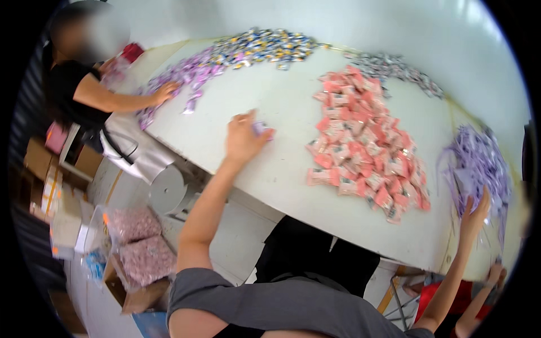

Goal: The person repeatedly picks up small pink packets from a large pile on a table and places them into light purple drawstring bags. They then pull the drawstrings to close the bags and place the finished packages on the table. The process is continuous and repetitive throughout the clip.

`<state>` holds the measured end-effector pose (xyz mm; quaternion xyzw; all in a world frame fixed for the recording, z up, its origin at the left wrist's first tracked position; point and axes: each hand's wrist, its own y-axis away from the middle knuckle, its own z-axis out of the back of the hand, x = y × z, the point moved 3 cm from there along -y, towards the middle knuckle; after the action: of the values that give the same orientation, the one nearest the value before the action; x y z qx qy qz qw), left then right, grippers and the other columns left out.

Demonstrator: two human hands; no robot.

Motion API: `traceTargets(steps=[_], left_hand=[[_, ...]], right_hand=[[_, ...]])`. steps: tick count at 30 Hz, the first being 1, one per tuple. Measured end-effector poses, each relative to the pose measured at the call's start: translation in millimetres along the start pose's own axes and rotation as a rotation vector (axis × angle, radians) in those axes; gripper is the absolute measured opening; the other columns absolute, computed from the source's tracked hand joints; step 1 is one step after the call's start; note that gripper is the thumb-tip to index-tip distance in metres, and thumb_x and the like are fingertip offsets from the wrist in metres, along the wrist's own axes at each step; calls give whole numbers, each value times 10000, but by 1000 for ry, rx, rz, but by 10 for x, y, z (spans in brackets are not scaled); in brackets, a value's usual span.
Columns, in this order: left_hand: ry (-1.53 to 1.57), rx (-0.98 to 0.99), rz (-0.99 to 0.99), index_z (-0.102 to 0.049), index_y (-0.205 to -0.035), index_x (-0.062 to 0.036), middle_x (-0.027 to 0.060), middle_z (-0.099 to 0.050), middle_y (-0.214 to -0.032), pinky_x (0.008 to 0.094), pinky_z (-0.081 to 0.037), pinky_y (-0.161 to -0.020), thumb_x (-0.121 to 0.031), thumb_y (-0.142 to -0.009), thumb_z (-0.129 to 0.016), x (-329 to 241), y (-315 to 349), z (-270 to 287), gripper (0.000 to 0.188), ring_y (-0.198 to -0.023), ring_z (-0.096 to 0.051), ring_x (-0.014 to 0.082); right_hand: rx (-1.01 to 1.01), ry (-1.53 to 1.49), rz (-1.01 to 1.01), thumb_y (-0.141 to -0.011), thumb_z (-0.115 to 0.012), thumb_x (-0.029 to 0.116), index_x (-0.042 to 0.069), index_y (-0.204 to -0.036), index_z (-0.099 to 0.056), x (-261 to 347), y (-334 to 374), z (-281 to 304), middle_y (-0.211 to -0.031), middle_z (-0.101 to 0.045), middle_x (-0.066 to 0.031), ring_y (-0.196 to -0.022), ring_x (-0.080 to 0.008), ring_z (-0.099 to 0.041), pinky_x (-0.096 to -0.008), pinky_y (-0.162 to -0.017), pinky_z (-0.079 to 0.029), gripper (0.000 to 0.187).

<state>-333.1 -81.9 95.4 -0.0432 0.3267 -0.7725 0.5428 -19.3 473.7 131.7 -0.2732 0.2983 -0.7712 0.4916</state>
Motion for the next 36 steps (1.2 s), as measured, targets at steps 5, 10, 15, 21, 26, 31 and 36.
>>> traceTargets(steps=[5, 10, 15, 21, 26, 31, 36], left_hand=[[-281, 213, 28, -589, -1166, -238, 78, -511, -1231, 492, -404, -908, -344, -825, -593, 295, -209, -182, 357, -1184, -428, 272], [-597, 20, 145, -457, -1309, -173, 90, -431, -1368, 536, -370, -955, -337, -874, -530, 1705, -710, 58, 471, -1296, -347, 299], [26, 266, -178, -189, -1459, -188, 179, -39, -1517, 735, -187, -941, -517, -644, -740, 151, -170, -155, 1037, -1381, -27, 433], [274, 583, -625, -315, -1405, -313, 228, 25, -1505, 788, -131, -882, -616, -441, -803, -1565, 455, -184, 1123, -1350, 61, 509], [186, 553, -622, -437, -1343, -311, 211, -30, -1508, 792, -146, -869, -559, -467, -814, -1762, 245, -338, 985, -1352, 0, 505], [170, 539, -606, -429, -1354, -286, 195, -49, -1513, 746, -138, -940, -515, -480, -826, -1189, -69, -368, 987, -1365, -50, 475], [459, 452, -547, -369, -1395, -158, 164, -171, -1502, 640, -121, -1027, -649, -665, -643, -588, -463, -333, 922, -1385, -98, 413]], right_hand=[[313, -165, 357, -832, -593, 175, 19, -1379, -316, 1294, 269, -163, -1397, -372, -169, -1319, -344, -312, -505, -1100, -181, 633], [373, -356, 358, -832, -595, 382, 6, -1401, -275, 1482, 358, -321, -1436, -303, -195, -1341, -396, -250, -530, -1095, -148, 753], [445, -404, 252, -739, -544, 673, 35, -1425, -242, 1417, 336, -383, -1491, -158, -210, -1371, -439, -111, -568, -1073, -121, 985], [603, -417, 282, -674, -522, 770, 211, -1427, -302, 1456, 125, -826, -1507, -98, -198, -1369, -459, -74, -669, -1009, -103, 963], [598, -399, 374, -690, -552, 729, 289, -1408, -340, 1784, -49, -1117, -1504, -111, -191, -1337, -509, -110, -705, -967, -151, 869], [589, -440, 431, -709, -580, 676, 299, -1408, -326, 2333, -238, -1376, -1503, -117, -185, -1334, -511, -118, -695, -982, -146, 834], [299, -655, 265, -845, -563, 406, 130, -1237, -518, 2391, -750, -1609, -1262, -477, -200, -1159, -418, -439, -533, -952, -337, 482]])
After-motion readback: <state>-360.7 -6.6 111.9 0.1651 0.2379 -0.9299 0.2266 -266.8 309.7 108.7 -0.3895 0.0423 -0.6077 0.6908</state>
